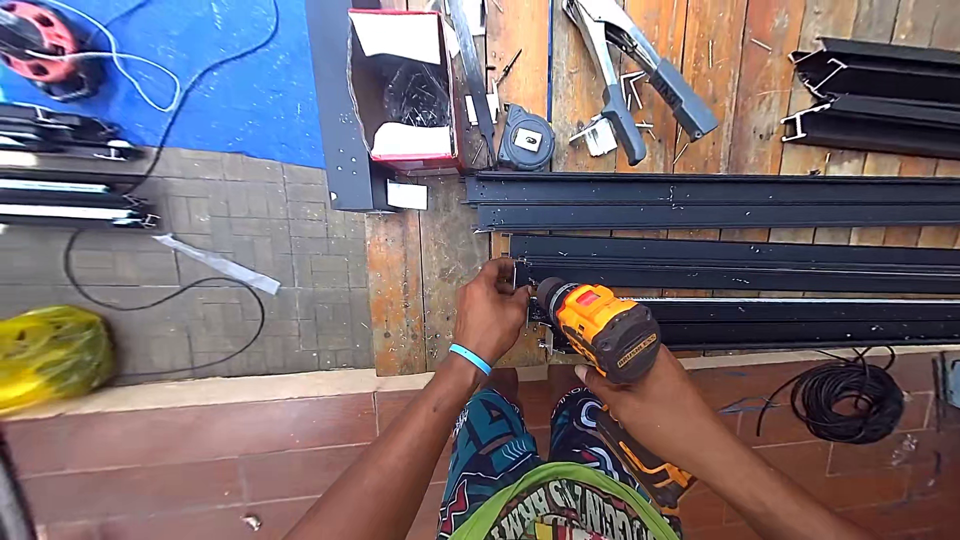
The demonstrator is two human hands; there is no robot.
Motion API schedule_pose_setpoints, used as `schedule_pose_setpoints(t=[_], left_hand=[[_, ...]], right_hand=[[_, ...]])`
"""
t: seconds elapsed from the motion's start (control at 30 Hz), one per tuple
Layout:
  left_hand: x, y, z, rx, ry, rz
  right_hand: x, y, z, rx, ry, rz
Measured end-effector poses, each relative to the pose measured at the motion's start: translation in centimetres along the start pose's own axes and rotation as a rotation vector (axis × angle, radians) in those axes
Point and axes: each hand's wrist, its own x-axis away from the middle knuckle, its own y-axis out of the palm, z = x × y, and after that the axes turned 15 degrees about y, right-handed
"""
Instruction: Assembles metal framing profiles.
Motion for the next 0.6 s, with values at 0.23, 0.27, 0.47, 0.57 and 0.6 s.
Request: schedule_pose_setpoints(t=[0.23, 0.27, 0.47, 0.57, 0.6], left_hand=[[-0.4, 0.8, 0.1, 0.055, -0.134, 0.077], [-0.4, 0.8, 0.2, 0.059, -0.144, 0.077], [-0.7, 0.1, 0.9, -0.013, -0.151, 0.039], [-0.9, 0.1, 1.3, -0.007, -0.163, 0.062], [-0.9, 0.1, 1.4, -0.008, -0.17, 0.063]], right_hand=[[-0.7, 0.0, 0.6, -0.176, 0.075, -0.1], [-0.7, 0.0, 0.6, -0.183, 0.081, -0.099], [0.5, 0.5, -0.2, 0.045, -0.012, 0.101], [0.5, 0.5, -0.5, 0.033, 0.011, 0.099], [0.5, 0.4, -0.6, 0.018, 0.028, 0.089]])
